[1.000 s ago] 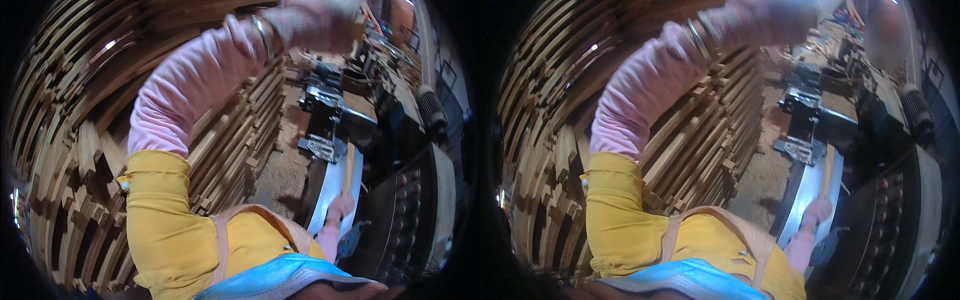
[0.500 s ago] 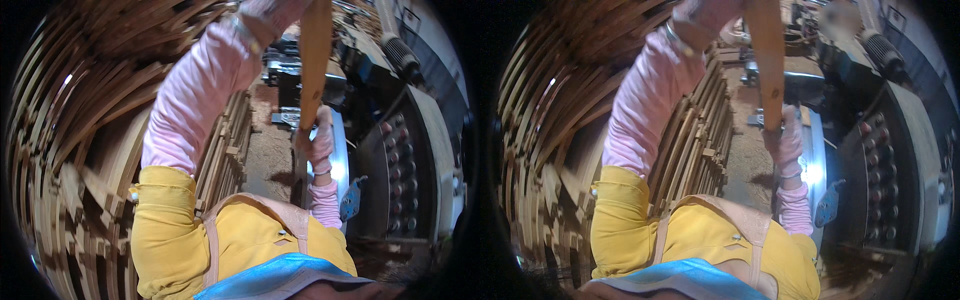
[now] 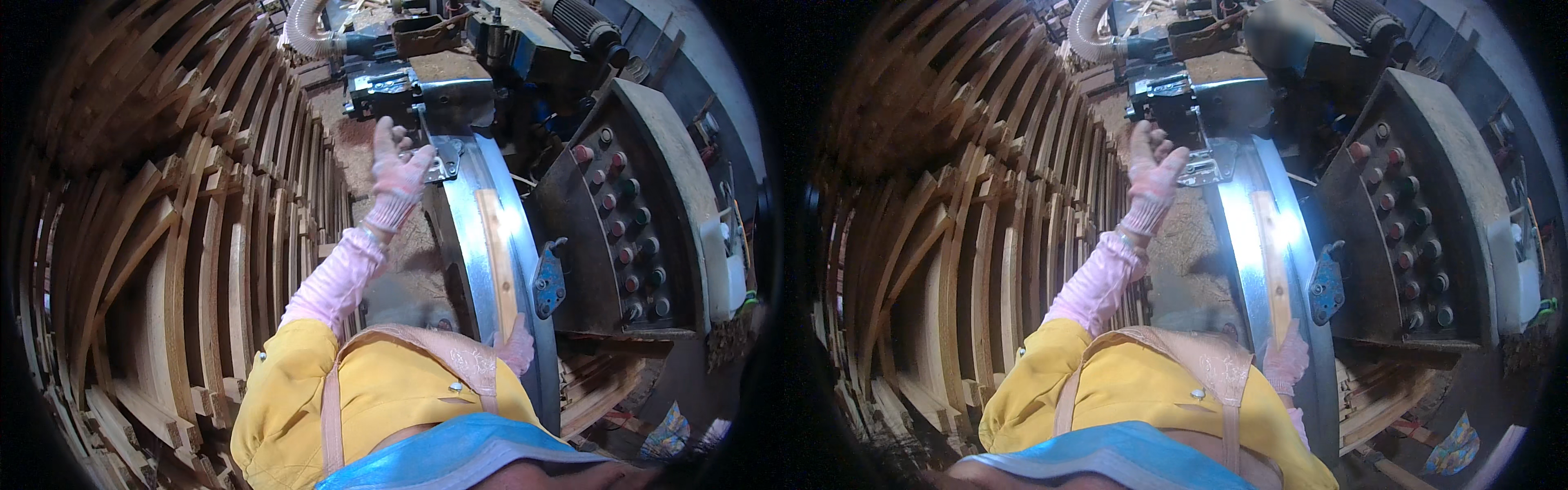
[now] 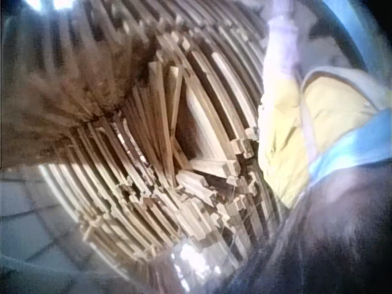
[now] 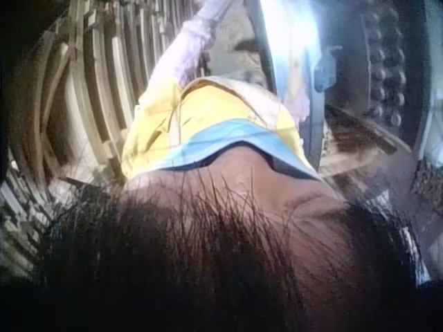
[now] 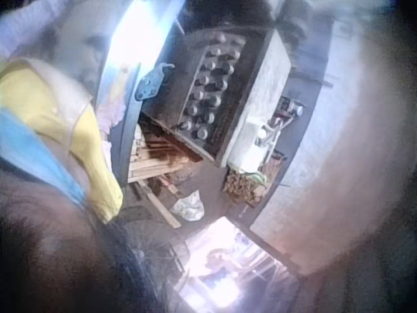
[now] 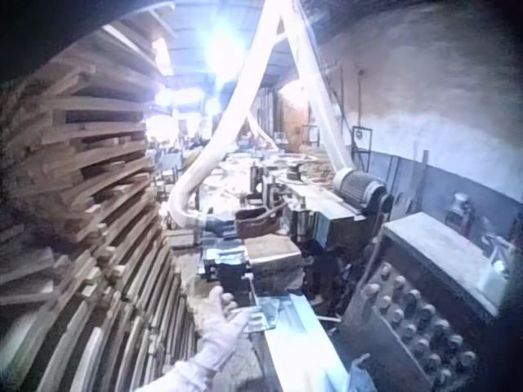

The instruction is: The person picks up wooden slats from a stack and feeds them one at a time through a planing machine, repeating this process for multiple pieces of lumber.

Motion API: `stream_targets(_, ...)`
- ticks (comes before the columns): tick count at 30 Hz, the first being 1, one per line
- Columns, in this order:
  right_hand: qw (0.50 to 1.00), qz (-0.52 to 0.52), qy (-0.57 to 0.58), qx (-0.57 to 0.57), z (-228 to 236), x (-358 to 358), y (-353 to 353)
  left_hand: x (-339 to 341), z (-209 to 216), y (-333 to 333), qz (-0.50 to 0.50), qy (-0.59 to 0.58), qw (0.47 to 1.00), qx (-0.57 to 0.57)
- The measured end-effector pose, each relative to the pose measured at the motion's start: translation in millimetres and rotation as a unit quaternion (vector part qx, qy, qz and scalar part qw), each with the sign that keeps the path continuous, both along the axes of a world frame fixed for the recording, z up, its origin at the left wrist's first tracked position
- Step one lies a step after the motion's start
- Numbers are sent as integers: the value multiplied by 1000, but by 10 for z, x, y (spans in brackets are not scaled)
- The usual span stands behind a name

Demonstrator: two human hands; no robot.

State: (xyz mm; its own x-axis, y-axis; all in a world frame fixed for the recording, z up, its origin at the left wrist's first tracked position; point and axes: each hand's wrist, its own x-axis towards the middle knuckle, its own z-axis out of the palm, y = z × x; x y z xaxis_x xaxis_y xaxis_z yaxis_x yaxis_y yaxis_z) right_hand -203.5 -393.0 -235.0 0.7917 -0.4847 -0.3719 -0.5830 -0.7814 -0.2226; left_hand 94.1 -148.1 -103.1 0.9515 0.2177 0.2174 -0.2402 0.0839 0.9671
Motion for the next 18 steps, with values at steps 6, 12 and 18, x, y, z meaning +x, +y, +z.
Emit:
stream_targets(6,947,64,-266,-170,-485,1303,-60,-453,326,774,137,-235,954,129)
stream_targets(12,936,76,-340,-46,-423,3148,151,-735,1266,1318,259,-294,757,523)
stream_targets(18,938,156,-305,-54,-654,3136,116,-928,2402,1842,327,45,583,743)
